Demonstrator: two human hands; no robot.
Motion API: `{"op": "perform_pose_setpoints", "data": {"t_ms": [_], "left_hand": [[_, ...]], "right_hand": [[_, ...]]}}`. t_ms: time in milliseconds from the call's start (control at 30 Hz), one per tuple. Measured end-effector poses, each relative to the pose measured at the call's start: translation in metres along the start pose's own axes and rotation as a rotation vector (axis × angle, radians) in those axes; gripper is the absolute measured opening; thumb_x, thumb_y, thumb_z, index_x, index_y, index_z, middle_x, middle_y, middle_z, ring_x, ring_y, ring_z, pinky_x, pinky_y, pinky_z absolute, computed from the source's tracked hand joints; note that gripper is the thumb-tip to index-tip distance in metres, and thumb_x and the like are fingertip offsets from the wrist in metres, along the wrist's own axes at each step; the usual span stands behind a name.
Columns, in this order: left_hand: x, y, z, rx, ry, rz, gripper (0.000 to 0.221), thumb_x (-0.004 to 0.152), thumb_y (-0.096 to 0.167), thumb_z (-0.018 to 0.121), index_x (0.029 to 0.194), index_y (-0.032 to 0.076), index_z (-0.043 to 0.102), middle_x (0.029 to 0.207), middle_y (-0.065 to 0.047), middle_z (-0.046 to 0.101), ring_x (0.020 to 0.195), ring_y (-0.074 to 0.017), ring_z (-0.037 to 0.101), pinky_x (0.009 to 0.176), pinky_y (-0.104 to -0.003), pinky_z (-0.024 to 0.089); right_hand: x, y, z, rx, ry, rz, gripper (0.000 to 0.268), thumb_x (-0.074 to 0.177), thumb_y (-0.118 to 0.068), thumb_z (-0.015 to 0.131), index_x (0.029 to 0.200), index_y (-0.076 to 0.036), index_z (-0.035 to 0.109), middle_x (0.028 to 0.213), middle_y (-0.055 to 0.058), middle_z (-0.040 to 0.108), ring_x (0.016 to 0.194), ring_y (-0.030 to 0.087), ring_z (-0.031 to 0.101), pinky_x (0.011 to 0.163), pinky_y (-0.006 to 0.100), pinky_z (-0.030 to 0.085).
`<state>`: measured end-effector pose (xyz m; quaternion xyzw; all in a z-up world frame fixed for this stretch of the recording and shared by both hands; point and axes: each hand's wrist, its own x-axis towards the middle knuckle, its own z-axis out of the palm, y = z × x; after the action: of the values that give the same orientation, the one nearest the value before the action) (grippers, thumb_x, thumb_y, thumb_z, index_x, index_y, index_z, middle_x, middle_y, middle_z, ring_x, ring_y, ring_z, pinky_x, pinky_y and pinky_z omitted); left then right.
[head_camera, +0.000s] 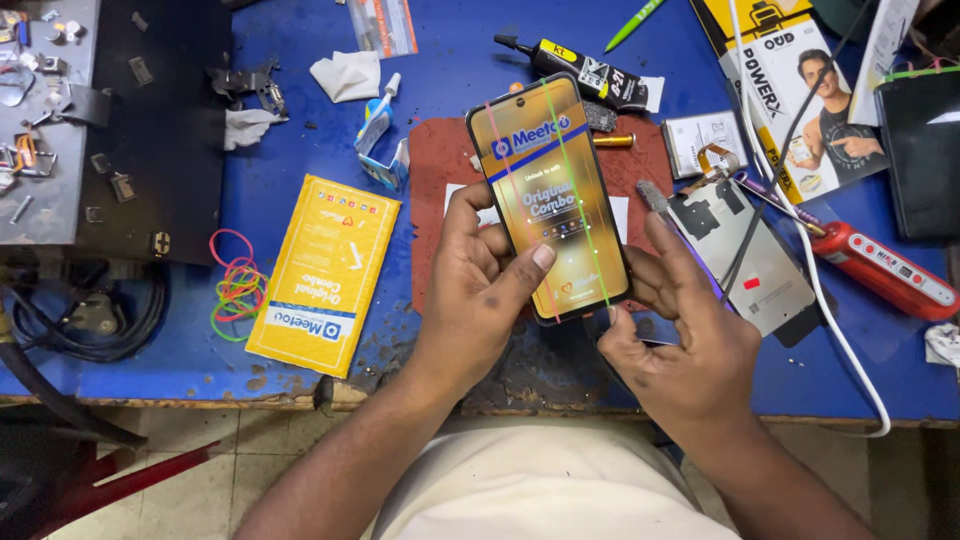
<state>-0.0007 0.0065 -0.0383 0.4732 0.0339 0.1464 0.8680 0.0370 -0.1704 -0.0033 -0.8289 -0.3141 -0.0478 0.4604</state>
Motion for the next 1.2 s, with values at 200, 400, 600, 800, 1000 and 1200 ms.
{"op": "perform_pose_setpoints", "data": {"t_ms": [200,400,600,800,1000,1200], "left_hand": [[-0.003,-0.001,0.001,-0.002,0.005,-0.006,0.047,0.103,0.002,0.061,0.141,0.001,0.034,0.125,-0.020,0.069,0.116,-0.0191,0.068,0.101,-0.036,0.058],[-0.003,-0.001,-0.004,-0.039,-0.017,-0.017,0.048,0.103,0.002,0.062,0.141,0.001,0.033,0.126,-0.020,0.068,0.118,-0.0201,0.067,0.103,-0.037,0.057],[-0.009,0.000,-0.006,-0.061,-0.123,-0.009,0.044,0.108,0.012,0.059,0.143,0.002,0.033,0.123,-0.016,0.068,0.115,-0.0171,0.067,0.100,-0.034,0.057],[-0.015,0.009,-0.004,-0.116,-0.194,-0.072,0.044,0.113,0.029,0.050,0.145,0.000,0.040,0.113,-0.012,0.068,0.093,-0.0150,0.068,0.078,-0.030,0.058],[-0.017,0.011,-0.004,0.064,-0.126,-0.018,0.044,0.112,0.027,0.047,0.145,-0.002,0.047,0.124,-0.009,0.067,0.114,-0.0111,0.062,0.103,-0.029,0.049],[-0.013,0.004,-0.009,0.090,-0.112,0.033,0.047,0.116,0.033,0.051,0.143,-0.006,0.051,0.121,-0.014,0.067,0.112,-0.0153,0.060,0.104,-0.032,0.049]], "right_hand": [[-0.004,0.003,0.003,0.011,0.027,-0.037,0.072,0.088,0.010,0.068,0.153,0.007,0.039,0.129,0.025,0.069,0.115,0.025,0.073,0.099,0.032,0.059],[-0.006,0.016,-0.004,0.291,-0.072,0.105,0.076,0.089,0.005,0.067,0.158,0.005,0.034,0.132,0.024,0.067,0.118,0.024,0.070,0.102,0.035,0.057],[0.011,0.034,-0.011,1.081,-0.366,0.423,0.073,0.096,-0.012,0.061,0.159,0.005,0.030,0.139,0.022,0.058,0.122,0.026,0.064,0.093,0.040,0.058],[0.012,0.028,-0.002,1.134,-0.395,0.398,0.076,0.096,-0.010,0.060,0.162,0.000,0.025,0.136,0.017,0.057,0.116,0.025,0.064,0.087,0.044,0.061],[0.008,0.032,0.001,1.061,-0.313,0.371,0.067,0.095,-0.004,0.058,0.157,0.005,0.034,0.134,0.016,0.059,0.117,0.022,0.063,0.093,0.040,0.057],[0.004,0.037,0.002,1.071,-0.290,0.402,0.057,0.096,-0.002,0.056,0.150,0.006,0.039,0.129,0.015,0.062,0.117,0.021,0.063,0.095,0.040,0.056]]}}
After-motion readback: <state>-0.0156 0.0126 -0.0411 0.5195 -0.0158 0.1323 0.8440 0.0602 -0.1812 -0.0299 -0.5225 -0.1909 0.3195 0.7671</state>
